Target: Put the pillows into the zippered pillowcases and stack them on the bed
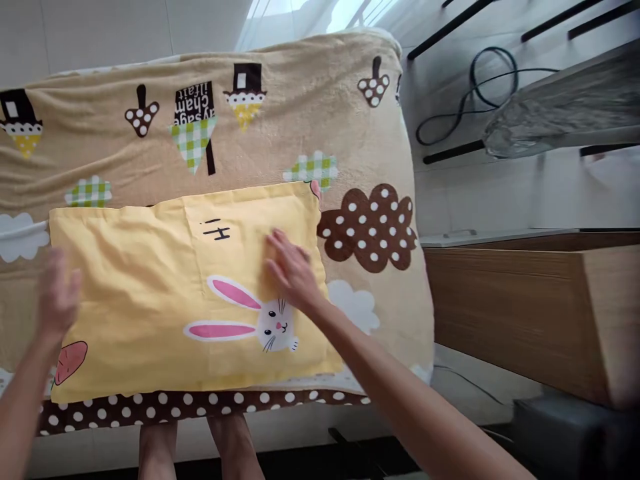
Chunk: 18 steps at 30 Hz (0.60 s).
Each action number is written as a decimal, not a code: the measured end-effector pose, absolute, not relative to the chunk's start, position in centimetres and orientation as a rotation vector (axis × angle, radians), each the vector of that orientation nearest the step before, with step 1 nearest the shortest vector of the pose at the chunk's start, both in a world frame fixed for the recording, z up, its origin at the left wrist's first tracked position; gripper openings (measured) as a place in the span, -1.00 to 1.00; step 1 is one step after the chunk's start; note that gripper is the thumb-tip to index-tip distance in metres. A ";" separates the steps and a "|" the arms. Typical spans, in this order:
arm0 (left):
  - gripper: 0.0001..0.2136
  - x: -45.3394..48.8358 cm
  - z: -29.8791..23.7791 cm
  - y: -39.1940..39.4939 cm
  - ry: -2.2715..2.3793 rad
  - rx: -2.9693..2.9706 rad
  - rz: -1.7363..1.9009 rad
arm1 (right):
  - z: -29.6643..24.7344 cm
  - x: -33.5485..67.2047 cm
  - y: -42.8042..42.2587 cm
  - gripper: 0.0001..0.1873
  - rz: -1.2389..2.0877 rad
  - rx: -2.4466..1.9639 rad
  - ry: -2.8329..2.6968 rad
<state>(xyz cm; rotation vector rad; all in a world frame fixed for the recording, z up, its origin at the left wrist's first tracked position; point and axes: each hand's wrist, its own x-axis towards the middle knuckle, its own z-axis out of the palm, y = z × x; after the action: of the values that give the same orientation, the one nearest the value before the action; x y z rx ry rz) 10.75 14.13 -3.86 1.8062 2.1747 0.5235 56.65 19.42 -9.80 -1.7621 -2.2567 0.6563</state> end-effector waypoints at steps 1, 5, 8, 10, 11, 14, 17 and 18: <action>-0.44 14.3 -4.9 17.3 2.018 1.892 0.553 | -9.3 53.0 21.7 -0.38 0.702 -1.626 -2.333; -0.48 22.2 -9.4 24.2 1.739 2.031 0.252 | -8.9 45.3 28.5 -0.49 0.957 -1.374 -2.522; -0.49 17.5 -10.9 23.0 2.051 1.906 0.163 | -9.9 50.5 31.3 -0.52 1.074 -1.838 -2.233; -0.47 11.4 -10.6 20.2 2.305 1.773 0.118 | -10.4 56.6 31.1 -0.49 1.021 -2.225 -1.866; -0.46 8.4 -10.2 18.5 2.382 1.707 0.107 | -10.6 59.6 30.2 -0.48 1.003 -2.321 -1.770; -0.36 2.2 -8.5 12.2 2.601 1.316 0.269 | -10.7 65.8 24.4 -0.43 1.075 -2.438 -1.382; -0.30 1.3 -8.0 6.0 2.524 0.854 0.468 | -11.0 67.6 16.4 -0.40 1.281 -2.331 -0.775; -0.29 1.9 -8.2 4.3 2.456 0.746 0.529 | -11.1 67.6 14.0 -0.39 1.374 -2.299 -0.691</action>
<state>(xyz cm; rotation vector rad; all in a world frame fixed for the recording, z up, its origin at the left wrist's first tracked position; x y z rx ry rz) 1.93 4.30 -8.18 0.7455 2.4556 0.5295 67.56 14.04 -11.11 -2.2987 -0.6915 1.3737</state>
